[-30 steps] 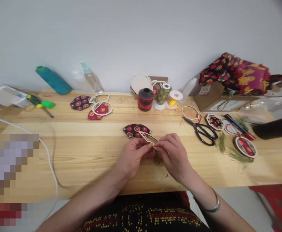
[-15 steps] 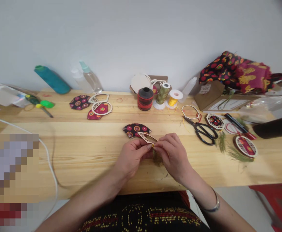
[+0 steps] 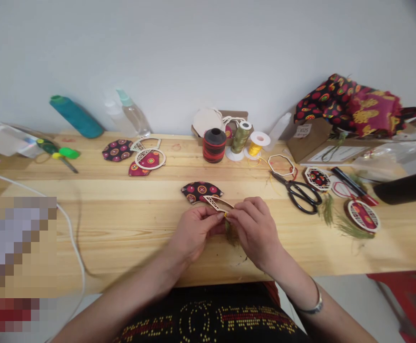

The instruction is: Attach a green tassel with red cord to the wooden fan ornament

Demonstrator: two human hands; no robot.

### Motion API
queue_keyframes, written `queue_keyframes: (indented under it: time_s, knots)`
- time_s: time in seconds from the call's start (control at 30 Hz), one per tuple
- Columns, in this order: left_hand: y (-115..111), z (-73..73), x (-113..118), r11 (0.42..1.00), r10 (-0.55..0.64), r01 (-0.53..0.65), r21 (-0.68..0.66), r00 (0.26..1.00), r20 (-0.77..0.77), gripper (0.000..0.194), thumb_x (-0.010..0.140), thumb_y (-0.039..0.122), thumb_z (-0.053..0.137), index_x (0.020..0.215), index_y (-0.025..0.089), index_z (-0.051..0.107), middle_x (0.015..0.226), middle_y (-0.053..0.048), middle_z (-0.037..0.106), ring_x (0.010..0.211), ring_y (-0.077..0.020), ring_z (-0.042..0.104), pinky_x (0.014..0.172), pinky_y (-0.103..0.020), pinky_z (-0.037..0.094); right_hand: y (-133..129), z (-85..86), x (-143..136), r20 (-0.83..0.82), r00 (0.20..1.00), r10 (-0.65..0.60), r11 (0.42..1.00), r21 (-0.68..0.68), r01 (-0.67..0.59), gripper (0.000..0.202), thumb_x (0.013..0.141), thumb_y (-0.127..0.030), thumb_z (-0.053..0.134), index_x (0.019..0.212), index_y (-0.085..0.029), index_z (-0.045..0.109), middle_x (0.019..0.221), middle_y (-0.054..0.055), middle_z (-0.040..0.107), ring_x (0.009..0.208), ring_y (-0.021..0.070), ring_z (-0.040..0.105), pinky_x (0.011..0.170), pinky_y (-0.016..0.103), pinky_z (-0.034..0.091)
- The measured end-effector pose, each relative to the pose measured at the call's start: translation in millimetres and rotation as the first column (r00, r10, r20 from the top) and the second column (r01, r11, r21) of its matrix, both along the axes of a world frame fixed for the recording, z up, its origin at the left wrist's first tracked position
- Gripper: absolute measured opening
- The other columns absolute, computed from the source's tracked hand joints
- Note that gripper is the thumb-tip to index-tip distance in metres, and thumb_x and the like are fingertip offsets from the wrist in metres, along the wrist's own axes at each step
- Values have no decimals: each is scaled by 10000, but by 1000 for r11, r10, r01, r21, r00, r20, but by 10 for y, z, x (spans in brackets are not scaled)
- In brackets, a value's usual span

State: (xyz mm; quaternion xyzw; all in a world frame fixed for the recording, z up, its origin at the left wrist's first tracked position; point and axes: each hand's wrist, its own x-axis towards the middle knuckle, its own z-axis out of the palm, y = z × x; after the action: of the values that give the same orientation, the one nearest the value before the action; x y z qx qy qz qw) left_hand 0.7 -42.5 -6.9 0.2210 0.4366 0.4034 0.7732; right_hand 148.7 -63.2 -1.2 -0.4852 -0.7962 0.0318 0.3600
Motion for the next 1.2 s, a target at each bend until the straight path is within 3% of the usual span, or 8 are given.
queue_keyframes:
  time_s: [0.4,0.63,1.2]
  knots:
    - [0,9,-5,1000,-15,15,12,1000,14,139,621,180,778,719,128,695,765,-45,707,704,-139,625,691,-292,508,9,9,26,-59,998,13,995,-99,-19,132,876,-123,530,829,-181,638,818,64,651,814,199,473,719,358,462]
    - [-2,-3,-15,999,-17,17,35,1000,13,124,645,184,763,738,134,697,793,-42,700,718,-135,615,715,-301,509,16,0,30,-88,996,0,996,-92,-8,124,868,-103,530,817,-172,619,793,65,639,807,199,468,728,350,450]
    - [-21,-15,-42,998,-61,60,16,996,70,99,673,167,734,743,139,670,708,-31,676,659,-138,632,674,-300,518,19,-11,19,-124,992,-13,990,-142,-5,139,879,-106,508,799,-180,594,772,53,627,786,194,491,713,336,442]
